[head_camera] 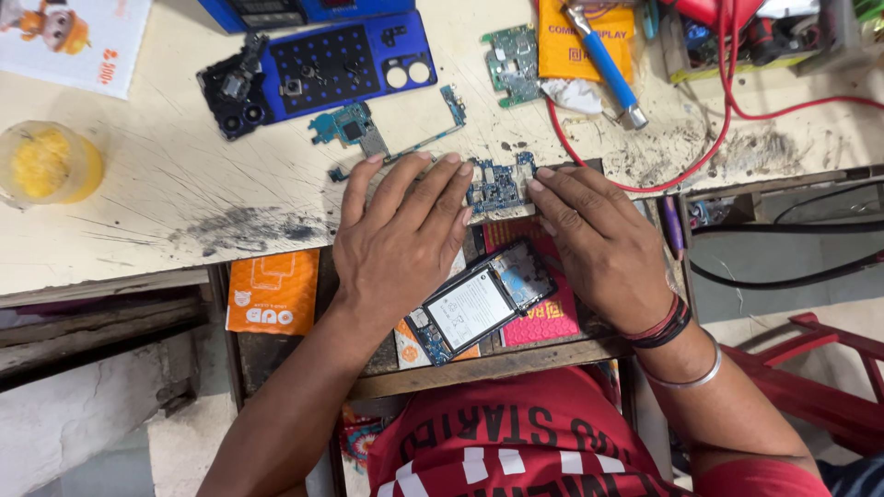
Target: The person works at a repair bench on a disassembled smartphone, prying at its internals and using tweezers to lift and reposition small components inside the chassis. They then attach multimeter test leads and probe the phone's board to test it.
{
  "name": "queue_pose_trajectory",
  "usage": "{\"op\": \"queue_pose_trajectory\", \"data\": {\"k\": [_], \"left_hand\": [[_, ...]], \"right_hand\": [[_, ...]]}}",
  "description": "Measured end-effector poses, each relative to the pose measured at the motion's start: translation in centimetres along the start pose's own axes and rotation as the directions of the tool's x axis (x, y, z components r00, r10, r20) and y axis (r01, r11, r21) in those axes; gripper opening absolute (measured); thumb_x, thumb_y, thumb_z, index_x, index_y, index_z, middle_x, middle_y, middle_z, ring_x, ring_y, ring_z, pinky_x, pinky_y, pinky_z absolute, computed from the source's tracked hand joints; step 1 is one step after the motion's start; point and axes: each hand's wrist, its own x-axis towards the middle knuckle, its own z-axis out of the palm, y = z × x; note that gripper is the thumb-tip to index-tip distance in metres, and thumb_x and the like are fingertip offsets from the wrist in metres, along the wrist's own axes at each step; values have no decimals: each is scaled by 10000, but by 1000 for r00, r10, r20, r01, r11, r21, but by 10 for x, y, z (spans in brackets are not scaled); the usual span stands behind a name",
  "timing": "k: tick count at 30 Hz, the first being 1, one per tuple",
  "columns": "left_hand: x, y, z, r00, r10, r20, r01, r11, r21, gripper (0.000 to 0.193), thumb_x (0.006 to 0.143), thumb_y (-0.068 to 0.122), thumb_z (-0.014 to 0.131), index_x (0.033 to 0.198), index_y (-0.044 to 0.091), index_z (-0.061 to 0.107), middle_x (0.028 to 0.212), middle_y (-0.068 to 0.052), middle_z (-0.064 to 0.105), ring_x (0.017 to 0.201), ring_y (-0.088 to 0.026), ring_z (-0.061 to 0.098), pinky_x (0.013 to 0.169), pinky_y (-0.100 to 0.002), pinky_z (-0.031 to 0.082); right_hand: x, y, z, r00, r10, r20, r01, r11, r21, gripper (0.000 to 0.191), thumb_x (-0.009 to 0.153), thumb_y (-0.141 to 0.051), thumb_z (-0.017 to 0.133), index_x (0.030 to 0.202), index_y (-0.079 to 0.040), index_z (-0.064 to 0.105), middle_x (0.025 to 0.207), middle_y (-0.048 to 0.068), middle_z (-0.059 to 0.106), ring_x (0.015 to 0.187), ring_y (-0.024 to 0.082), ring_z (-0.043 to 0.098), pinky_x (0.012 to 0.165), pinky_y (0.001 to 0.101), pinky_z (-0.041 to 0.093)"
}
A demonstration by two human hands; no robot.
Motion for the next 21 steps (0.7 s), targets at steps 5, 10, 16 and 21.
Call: {"op": "queue_pose_trajectory", "data": {"k": [5, 10, 16, 21], "left_hand": [[2, -2, -10, 998, 28, -59, -33, 994, -101, 290, 1018, 197, 714, 1283, 87, 748, 1326, -36, 697, 1287, -214, 592, 1160, -475, 428], [-27, -17, -46, 954, -114, -276, 59, 978, -201, 251, 1037, 236, 674, 1196, 50, 734, 1202, -79, 726, 1209, -271, 656, 1095, -439, 528], [-116, -92, -95, 475, -685, -553, 545, 722, -427, 374, 1073, 251, 658, 1290, -53, 638, 1242, -174, 690, 1131, -266, 660, 934, -344, 517], [-168, -162, -87, 209, -887, -411, 395, 462, -794, 527, 1072, 346, 714, 1338, -38, 470, 1349, -150, 596, 1260, -268, 626, 1145, -458, 582]], "right_hand": [[-1, 3, 3, 1000, -4, -23, 5, 1000, 25, 423, 890, -8, 761, 1304, -12, 674, 1313, 144, 674, 1261, 337, 632, 1081, 428, 521], [-6, 5, 1, 1000, 13, -4, -13, 992, 124, 440, 873, -12, 750, 1302, -9, 654, 1353, 157, 645, 1303, 362, 611, 1109, 448, 508], [-13, 7, -4, 999, 33, 39, -37, 993, 108, 435, 851, -64, 769, 1276, -73, 679, 1360, 113, 650, 1317, 337, 598, 1096, 437, 504], [-18, 7, -4, 996, 16, 87, -21, 998, 56, 454, 822, -129, 786, 1262, -77, 689, 1358, 110, 649, 1322, 347, 573, 1101, 450, 489]]}}
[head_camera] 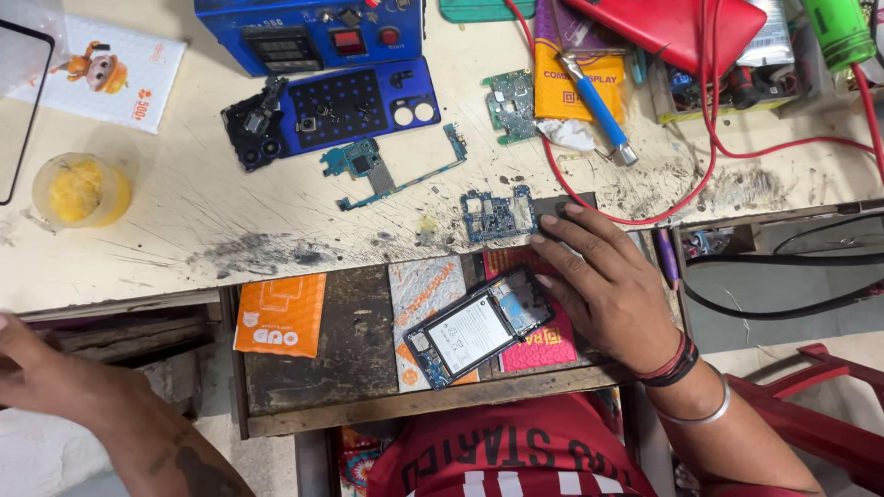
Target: The person works at a repair bench on a disassembled smartphone, prying at its internals and using tweezers to lift and reposition small components inside the chassis. They then attach multimeter test leads and probe the phone's board to test it.
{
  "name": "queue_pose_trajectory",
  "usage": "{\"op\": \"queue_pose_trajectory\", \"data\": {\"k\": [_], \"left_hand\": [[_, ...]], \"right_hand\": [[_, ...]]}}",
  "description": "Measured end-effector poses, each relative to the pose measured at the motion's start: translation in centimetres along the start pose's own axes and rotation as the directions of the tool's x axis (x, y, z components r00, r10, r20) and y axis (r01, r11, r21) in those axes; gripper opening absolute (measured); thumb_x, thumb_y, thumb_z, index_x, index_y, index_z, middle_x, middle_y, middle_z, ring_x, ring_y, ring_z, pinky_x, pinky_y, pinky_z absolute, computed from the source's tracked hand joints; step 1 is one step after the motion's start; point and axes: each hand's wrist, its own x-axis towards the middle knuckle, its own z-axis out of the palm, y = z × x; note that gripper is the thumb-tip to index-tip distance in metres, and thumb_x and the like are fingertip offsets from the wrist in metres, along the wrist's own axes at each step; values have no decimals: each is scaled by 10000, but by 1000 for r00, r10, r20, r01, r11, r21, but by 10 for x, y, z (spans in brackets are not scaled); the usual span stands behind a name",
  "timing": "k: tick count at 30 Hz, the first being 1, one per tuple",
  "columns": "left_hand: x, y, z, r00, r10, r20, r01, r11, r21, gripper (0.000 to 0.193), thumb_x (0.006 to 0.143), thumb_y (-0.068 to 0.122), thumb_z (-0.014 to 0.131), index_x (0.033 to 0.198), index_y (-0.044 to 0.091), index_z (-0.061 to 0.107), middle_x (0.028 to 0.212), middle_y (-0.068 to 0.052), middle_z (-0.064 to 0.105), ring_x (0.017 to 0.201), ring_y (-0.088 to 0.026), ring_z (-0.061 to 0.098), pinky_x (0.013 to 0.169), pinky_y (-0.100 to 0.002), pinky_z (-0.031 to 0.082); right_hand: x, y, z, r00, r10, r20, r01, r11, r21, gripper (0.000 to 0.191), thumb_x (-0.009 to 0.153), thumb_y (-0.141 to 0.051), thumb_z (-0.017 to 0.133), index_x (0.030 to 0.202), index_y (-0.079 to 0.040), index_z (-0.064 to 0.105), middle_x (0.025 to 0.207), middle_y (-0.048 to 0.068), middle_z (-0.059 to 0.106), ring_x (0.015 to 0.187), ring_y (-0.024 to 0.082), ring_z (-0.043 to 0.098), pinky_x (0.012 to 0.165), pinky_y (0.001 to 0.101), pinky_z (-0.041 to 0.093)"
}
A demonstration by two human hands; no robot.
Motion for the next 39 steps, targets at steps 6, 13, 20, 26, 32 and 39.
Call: {"op": "queue_pose_trajectory", "data": {"k": [6, 13, 20, 26, 32, 39], "left_hand": [[10, -23, -9, 992, -120, -47, 124, 987, 101, 672, 1070, 597, 663, 1445, 95, 420, 1441, -88, 514, 1386, -254, 447, 1212, -583, 433], [24, -15, -24, 952, -299, 68, 296, 954, 50, 702, 1074, 638, 690, 1472, 89, 510, 1250, -26, 558, 1116, -150, 571, 1034, -437, 480], [37, -19, -23, 922, -373, 102, 378, 926, -27, 795, 1103, 581, 675, 1654, 209, 239, 1041, -68, 510, 735, -149, 413, 711, -368, 385], [19, -26, -45, 917, -353, -186, 362, 932, 20, 888, 1045, 312, 777, 1638, 159, 134, 1335, 3, 665, 1142, -142, 692, 945, -369, 637], [-28, -9, -107, 879, -259, -399, 294, 955, 28, 647, 1036, 91, 727, 1494, 76, 271, 1036, -109, 707, 891, -173, 665, 741, -321, 524], [-40, -7, -121, 885, -175, -433, 226, 972, 69, 592, 1038, -57, 682, 1497, 31, 318, 1113, -154, 681, 954, -192, 663, 820, -302, 560]], "right_hand": [[0, 0, 3, 1000, 3, -23, -3, 1000, 3, 468, 810, -136, 800, 1263, -86, 691, 1351, 108, 646, 1318, 346, 576, 1095, 448, 490], [0, 1, 5, 999, 1, -42, -1, 1000, 22, 473, 811, -124, 810, 1265, -80, 683, 1356, 115, 643, 1316, 353, 576, 1101, 448, 491], [1, 0, 7, 998, 4, -59, -4, 1000, 2, 453, 812, -110, 815, 1248, -80, 695, 1342, 105, 654, 1310, 345, 583, 1092, 457, 493], [2, -4, 8, 997, 18, -77, -17, 1000, 12, 386, 851, -91, 820, 1221, -92, 709, 1325, 108, 673, 1306, 342, 605, 1107, 451, 496], [-4, -3, 9, 998, 19, -54, -23, 997, -72, 397, 843, -64, 841, 1220, -73, 719, 1334, 113, 691, 1307, 342, 625, 1126, 444, 505], [-12, 3, 12, 999, 5, -48, -11, 991, -131, 418, 895, -69, 855, 1290, -82, 720, 1338, 88, 680, 1311, 304, 609, 1123, 396, 487]]}}
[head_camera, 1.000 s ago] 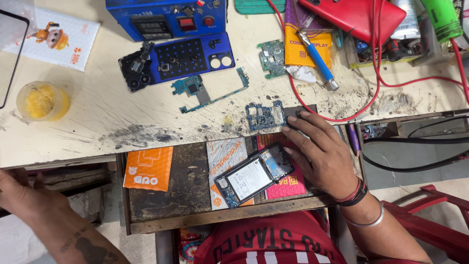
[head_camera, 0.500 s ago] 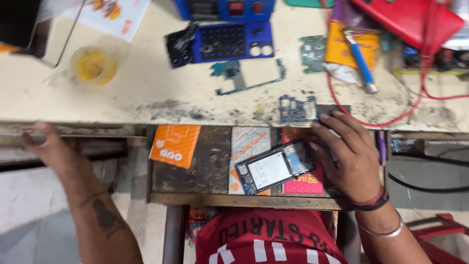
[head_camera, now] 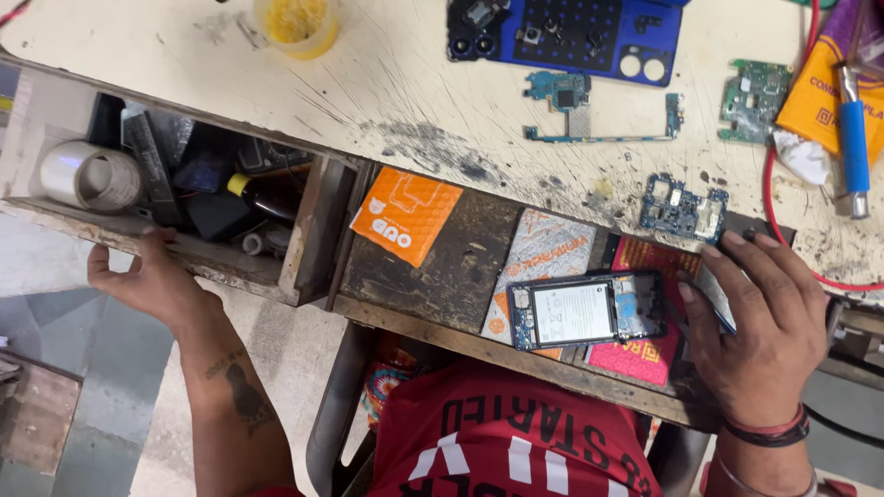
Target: The person works at a repair bench on a disassembled smartphone, prying at its internals and using tweezers to lift and reposition small components inside the chassis. They then attach multimeter test leads and probe the phone's board to test it.
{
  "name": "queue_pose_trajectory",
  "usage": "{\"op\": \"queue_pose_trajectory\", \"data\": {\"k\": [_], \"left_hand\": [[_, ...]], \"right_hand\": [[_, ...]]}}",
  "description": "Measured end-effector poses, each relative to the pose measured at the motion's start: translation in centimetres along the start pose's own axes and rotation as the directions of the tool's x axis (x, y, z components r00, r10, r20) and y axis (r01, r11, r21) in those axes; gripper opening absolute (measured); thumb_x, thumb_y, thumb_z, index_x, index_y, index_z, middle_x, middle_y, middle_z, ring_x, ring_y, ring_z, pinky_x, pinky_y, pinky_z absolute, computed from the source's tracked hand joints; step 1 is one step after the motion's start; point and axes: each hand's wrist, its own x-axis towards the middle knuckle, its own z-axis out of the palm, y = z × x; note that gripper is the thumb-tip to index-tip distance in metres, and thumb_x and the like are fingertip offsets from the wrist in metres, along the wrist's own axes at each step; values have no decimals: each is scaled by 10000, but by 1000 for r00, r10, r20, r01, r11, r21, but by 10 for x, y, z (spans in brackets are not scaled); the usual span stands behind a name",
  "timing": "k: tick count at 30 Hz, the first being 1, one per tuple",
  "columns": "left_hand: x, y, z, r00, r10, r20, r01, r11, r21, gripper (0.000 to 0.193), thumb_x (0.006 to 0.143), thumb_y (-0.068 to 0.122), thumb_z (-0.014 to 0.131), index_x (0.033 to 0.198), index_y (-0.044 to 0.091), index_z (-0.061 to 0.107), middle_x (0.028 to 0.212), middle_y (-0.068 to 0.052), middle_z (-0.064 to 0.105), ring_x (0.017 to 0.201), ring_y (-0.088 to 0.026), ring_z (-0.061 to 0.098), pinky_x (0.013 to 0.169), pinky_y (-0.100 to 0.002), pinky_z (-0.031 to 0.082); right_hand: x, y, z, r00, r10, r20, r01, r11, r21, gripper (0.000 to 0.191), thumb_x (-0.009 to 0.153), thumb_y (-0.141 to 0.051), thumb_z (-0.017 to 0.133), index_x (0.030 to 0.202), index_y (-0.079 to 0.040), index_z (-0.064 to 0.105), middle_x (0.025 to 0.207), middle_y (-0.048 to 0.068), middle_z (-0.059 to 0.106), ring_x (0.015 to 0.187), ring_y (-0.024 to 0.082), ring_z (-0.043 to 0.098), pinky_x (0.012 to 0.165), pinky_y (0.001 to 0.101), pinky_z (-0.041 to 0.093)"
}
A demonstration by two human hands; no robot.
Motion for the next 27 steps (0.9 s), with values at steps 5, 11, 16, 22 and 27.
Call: {"op": "queue_pose_trajectory", "data": {"k": [5, 11, 16, 22, 27], "left_hand": [[-12, -2, -7, 935, 259, 241, -340, 848, 406, 581, 1010, -96, 675, 1467, 45, 346, 1358, -214, 559, 1194, -248, 619, 969, -332, 544], [-15, 5, -15, 984, 166, -62, -156, 977, 142, 591, 1010, -17, 736, 1483, 49, 388, 1326, -151, 369, 1179, -248, 603, 927, -432, 574], [-8, 39, 3, 531, 480, 698, -843, 213, 495, 457, 864, -54, 692, 1310, 24, 631, 1232, -156, 623, 1116, -334, 593, 1039, -456, 498], [22, 34, 111, 172, -109, 979, -985, 6, 174, 535, 839, 295, 819, 1292, 62, 657, 1329, -149, 663, 1212, -336, 583, 1114, -409, 477], [18, 17, 159, 127, -236, 963, -982, -167, 88, 642, 840, 399, 735, 1413, 128, 636, 1477, -151, 585, 1359, -332, 531, 1110, -436, 444]], "right_hand": [[3, -1, 0, 1000, -8, -7, 8, 1000, 10, 423, 905, -70, 860, 1303, -78, 717, 1347, 90, 673, 1308, 300, 600, 1125, 392, 484], [9, -7, -3, 1000, 13, 2, -13, 999, 53, 456, 810, -52, 857, 1242, -58, 712, 1334, 117, 681, 1309, 342, 608, 1121, 449, 497], [8, -3, -3, 1000, 5, -13, -3, 991, 134, 454, 847, -66, 845, 1275, -92, 696, 1374, 105, 655, 1333, 350, 593, 1113, 441, 486], [9, 3, 1, 999, -21, -28, 25, 985, 168, 463, 826, -85, 814, 1270, -84, 684, 1356, 115, 647, 1309, 356, 588, 1100, 452, 500], [12, 1, 3, 998, -25, -53, 34, 984, 177, 450, 832, -106, 815, 1266, -101, 693, 1333, 95, 653, 1300, 333, 593, 1078, 431, 509]]}}
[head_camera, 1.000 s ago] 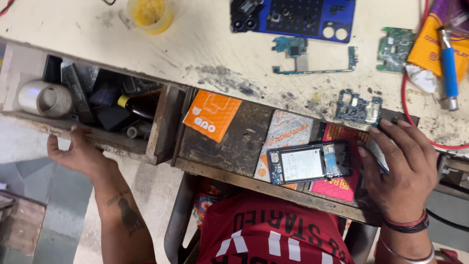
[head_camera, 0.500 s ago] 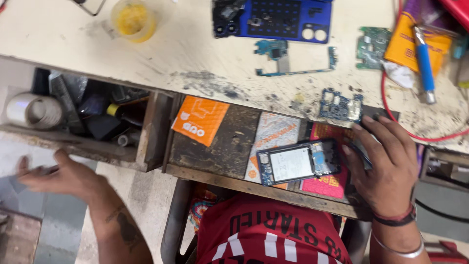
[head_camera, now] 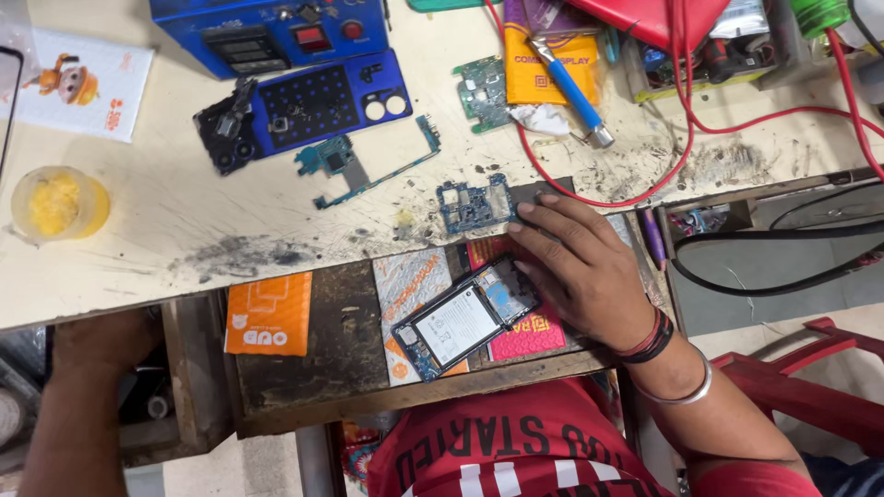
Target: The person works at a repair bench on a disassembled smartphone, prying at its internals and using tweezers to lift and reposition small components inside the chassis. They then attach multimeter test leads and probe the phone's board to test it.
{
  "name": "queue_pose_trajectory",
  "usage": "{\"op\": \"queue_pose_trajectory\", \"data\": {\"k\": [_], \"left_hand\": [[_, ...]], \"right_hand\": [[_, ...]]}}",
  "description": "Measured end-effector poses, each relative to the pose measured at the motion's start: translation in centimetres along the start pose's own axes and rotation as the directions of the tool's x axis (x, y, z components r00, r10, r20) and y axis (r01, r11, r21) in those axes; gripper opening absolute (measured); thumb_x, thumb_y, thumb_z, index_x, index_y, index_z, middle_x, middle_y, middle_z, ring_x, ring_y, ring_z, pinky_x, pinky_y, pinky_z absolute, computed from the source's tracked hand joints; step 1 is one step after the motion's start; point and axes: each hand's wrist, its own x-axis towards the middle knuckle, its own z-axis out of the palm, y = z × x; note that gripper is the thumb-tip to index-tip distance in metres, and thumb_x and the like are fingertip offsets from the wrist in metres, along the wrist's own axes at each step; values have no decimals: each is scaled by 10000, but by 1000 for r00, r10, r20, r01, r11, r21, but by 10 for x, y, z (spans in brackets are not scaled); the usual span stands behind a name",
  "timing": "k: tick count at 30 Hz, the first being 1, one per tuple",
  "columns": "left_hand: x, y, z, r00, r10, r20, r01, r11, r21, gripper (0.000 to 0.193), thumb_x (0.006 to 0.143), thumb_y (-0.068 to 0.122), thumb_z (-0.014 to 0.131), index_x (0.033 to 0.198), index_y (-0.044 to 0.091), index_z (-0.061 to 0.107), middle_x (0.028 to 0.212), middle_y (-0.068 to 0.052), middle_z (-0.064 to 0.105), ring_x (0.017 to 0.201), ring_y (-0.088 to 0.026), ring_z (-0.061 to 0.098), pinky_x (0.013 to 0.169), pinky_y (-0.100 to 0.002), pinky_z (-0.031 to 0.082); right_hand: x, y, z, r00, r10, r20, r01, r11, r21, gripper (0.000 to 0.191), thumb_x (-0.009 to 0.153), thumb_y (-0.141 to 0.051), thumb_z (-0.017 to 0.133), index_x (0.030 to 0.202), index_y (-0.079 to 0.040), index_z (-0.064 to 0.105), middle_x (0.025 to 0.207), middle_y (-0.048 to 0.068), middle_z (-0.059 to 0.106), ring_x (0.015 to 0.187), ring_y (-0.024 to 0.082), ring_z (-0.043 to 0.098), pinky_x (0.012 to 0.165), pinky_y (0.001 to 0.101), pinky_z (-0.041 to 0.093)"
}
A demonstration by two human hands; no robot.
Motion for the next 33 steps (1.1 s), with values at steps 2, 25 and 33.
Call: {"op": "queue_pose_trajectory", "data": {"k": [2, 25, 33], "left_hand": [[2, 5, 3, 999, -35, -9, 36, 990, 139, 566, 903, 385, 680, 1423, 167, 625, 1505, -106, 584, 1409, -286, 526, 1164, -433, 433], [-81, -24, 5, 986, -166, -27, 158, 968, -197, 652, 535, 404, 981, 944, 19, 651, 987, -177, 721, 891, -308, 727, 837, -378, 610], [-129, -27, 5, 933, -249, -261, 63, 825, -562, 872, 694, 220, 976, 1326, -52, 440, 1259, -177, 671, 1158, -261, 715, 1024, -347, 587]], "right_hand": [[0, 0, 0, 1000, 2, 8, -2, 1000, 6, 456, 830, -107, 813, 1269, -101, 692, 1338, 95, 653, 1301, 334, 594, 1077, 430, 509], [16, -13, -6, 993, 1, 118, 14, 992, -123, 688, 795, -289, 821, 1427, -121, 610, 1500, 52, 581, 1240, 313, 546, 1058, 455, 427], [13, -12, -1, 996, 10, 88, 1, 993, -116, 652, 818, -286, 837, 1413, -118, 629, 1500, 47, 578, 1266, 320, 536, 1060, 454, 421]]}}
